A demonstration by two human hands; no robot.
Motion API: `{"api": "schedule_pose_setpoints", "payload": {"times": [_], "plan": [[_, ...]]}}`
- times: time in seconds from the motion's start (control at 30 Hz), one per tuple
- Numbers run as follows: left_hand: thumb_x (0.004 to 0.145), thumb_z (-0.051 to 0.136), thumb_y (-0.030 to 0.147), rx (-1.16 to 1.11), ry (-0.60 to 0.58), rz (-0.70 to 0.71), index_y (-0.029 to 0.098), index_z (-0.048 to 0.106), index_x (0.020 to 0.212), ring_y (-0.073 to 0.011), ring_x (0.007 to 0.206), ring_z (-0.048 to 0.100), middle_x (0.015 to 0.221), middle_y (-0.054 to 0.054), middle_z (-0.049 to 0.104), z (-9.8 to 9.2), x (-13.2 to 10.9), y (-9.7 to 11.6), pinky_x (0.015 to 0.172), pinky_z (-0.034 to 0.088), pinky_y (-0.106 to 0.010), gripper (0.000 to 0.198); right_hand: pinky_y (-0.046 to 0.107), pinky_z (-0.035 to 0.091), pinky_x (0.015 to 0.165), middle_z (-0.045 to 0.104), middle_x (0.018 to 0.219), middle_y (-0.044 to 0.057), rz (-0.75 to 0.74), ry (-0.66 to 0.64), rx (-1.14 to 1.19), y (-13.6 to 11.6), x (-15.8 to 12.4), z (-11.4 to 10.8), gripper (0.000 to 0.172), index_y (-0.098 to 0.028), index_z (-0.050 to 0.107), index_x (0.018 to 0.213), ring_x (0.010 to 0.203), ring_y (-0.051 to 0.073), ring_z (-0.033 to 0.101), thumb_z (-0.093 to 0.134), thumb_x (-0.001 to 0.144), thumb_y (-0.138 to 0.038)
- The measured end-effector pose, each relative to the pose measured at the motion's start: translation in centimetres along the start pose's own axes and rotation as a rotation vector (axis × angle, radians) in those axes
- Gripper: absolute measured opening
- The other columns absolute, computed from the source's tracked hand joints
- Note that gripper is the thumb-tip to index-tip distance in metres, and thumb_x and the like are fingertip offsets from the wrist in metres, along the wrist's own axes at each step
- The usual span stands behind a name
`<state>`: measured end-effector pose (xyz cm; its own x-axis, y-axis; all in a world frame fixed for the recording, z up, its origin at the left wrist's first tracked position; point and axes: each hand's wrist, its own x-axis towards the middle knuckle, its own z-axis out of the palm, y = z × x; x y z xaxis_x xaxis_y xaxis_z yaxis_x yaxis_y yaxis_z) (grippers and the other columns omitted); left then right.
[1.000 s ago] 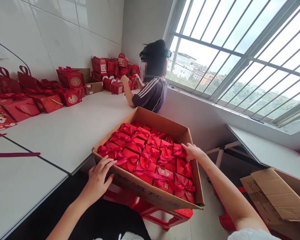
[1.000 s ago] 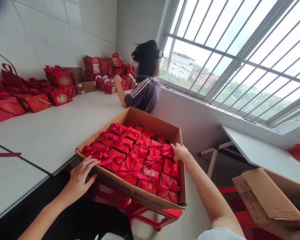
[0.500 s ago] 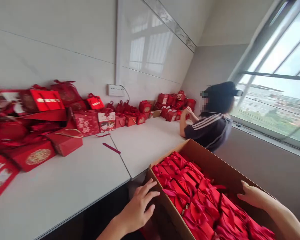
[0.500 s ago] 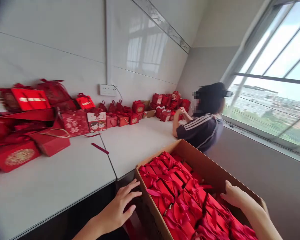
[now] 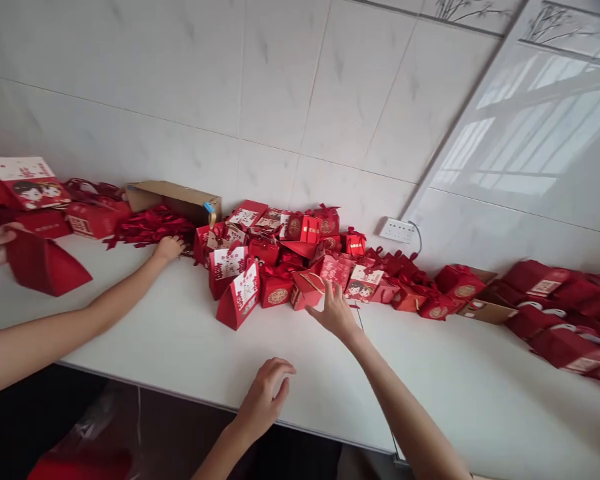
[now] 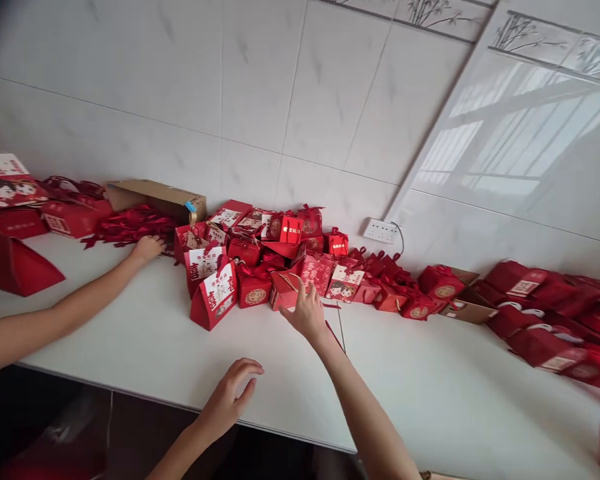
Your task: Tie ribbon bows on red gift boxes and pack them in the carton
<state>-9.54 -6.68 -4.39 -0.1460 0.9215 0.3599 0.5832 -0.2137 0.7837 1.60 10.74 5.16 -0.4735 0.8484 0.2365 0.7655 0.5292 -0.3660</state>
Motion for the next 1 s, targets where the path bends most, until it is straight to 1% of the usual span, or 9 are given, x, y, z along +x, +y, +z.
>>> {"api": "schedule_pose_setpoints", "payload": {"times": [0.1,0.2,0.3,0.5,0.67,0.77,0.83,0.9,1.0], "plan": [[0.086,0.037,0.015,-0.028,0.076,-0.069,0.020,0.057,0.085,-0.0182,0.088,0.061,0.089,-0.006,0.062,-0.1,-0.4,-1.1,0.079,0.053,-0.034,0.021,0.061,0.028,0.101,0.028,0.144,0.025,0.031,0.076,-0.066,-2.9,3.4,3.4,0.081,-0.013,0.033,0.137,0.136,0.044,0.020,0.069,0.071,-0.042],[0.082,0.039,0.009,-0.023,0.042,-0.016,0.020,0.056,0.080,-0.0168,0.083,0.060,0.084,-0.005,0.061,0.3,-0.6,-0.9,0.076,0.052,-0.032,0.020,0.056,0.031,0.100,0.043,0.133,0.024,-0.102,0.083,-0.093,-5.6,4.7,5.5,0.072,-0.014,0.035,0.137,0.128,0.040,0.036,0.060,0.079,-0.046],[0.076,0.039,0.002,0.017,-0.014,0.010,0.019,0.056,0.079,-0.0166,0.083,0.059,0.083,-0.005,0.060,0.5,-0.6,-0.5,0.073,0.052,-0.031,0.024,0.053,0.038,0.091,0.055,0.110,0.027,0.016,0.056,-0.140,-8.0,5.5,6.8,0.082,-0.003,0.031,0.139,0.108,0.040,0.052,0.055,0.080,-0.054],[0.075,0.039,0.000,0.039,-0.035,0.015,0.019,0.056,0.082,-0.0183,0.086,0.058,0.084,-0.005,0.061,0.6,-0.6,-0.5,0.074,0.052,-0.032,0.027,0.051,0.042,0.086,0.052,0.111,0.027,0.108,-0.001,-0.069,-10.1,6.5,8.7,0.090,0.001,0.025,0.141,0.103,0.040,0.054,0.058,0.075,-0.051],[0.083,0.040,0.011,-0.124,0.095,-0.016,0.019,0.054,0.089,-0.0173,0.089,0.057,0.091,-0.006,0.059,0.1,-1.1,-1.0,0.079,0.050,-0.031,0.018,0.052,0.032,0.102,0.042,0.130,0.026,-0.092,-0.111,0.107,-6.7,3.4,6.6,0.096,-0.002,0.017,0.142,0.125,0.039,0.039,0.065,0.065,-0.031],[0.088,0.040,0.022,-0.269,0.372,-0.084,0.020,0.050,0.084,-0.0162,0.085,0.055,0.089,-0.005,0.054,-0.4,-1.6,-1.4,0.076,0.049,-0.028,0.011,0.048,0.029,0.108,0.030,0.145,0.019,-0.364,-0.413,0.266,-2.0,0.0,3.0,0.097,-0.012,0.018,0.145,0.136,0.032,0.027,0.065,0.060,-0.020],[0.087,0.044,0.028,-0.340,0.561,-0.123,0.020,0.049,0.082,-0.0156,0.082,0.053,0.086,-0.004,0.051,-0.8,-1.6,-1.5,0.073,0.048,-0.026,0.010,0.046,0.029,0.109,0.025,0.150,0.012,-0.416,-0.523,0.305,1.2,-2.5,0.6,0.093,-0.022,0.019,0.145,0.140,0.028,0.021,0.060,0.062,-0.016],[0.084,0.050,0.033,-0.399,0.678,-0.128,0.020,0.048,0.083,-0.0148,0.078,0.052,0.084,-0.003,0.049,-1.3,-0.9,-1.6,0.071,0.047,-0.026,0.013,0.046,0.029,0.109,0.026,0.150,0.010,-0.319,-0.400,0.292,3.5,-5.0,-1.1,0.084,-0.026,0.023,0.144,0.140,0.026,0.020,0.056,0.068,-0.018],[0.079,0.053,0.041,-0.417,0.622,-0.198,0.020,0.049,0.088,-0.0151,0.077,0.053,0.085,-0.002,0.051,-1.9,1.2,-1.3,0.074,0.047,-0.028,0.022,0.044,0.043,0.095,0.050,0.129,0.015,0.043,-0.042,0.316,4.6,-8.6,-2.4,0.053,-0.019,0.042,0.131,0.120,0.027,0.049,0.049,0.082,-0.037]]}}
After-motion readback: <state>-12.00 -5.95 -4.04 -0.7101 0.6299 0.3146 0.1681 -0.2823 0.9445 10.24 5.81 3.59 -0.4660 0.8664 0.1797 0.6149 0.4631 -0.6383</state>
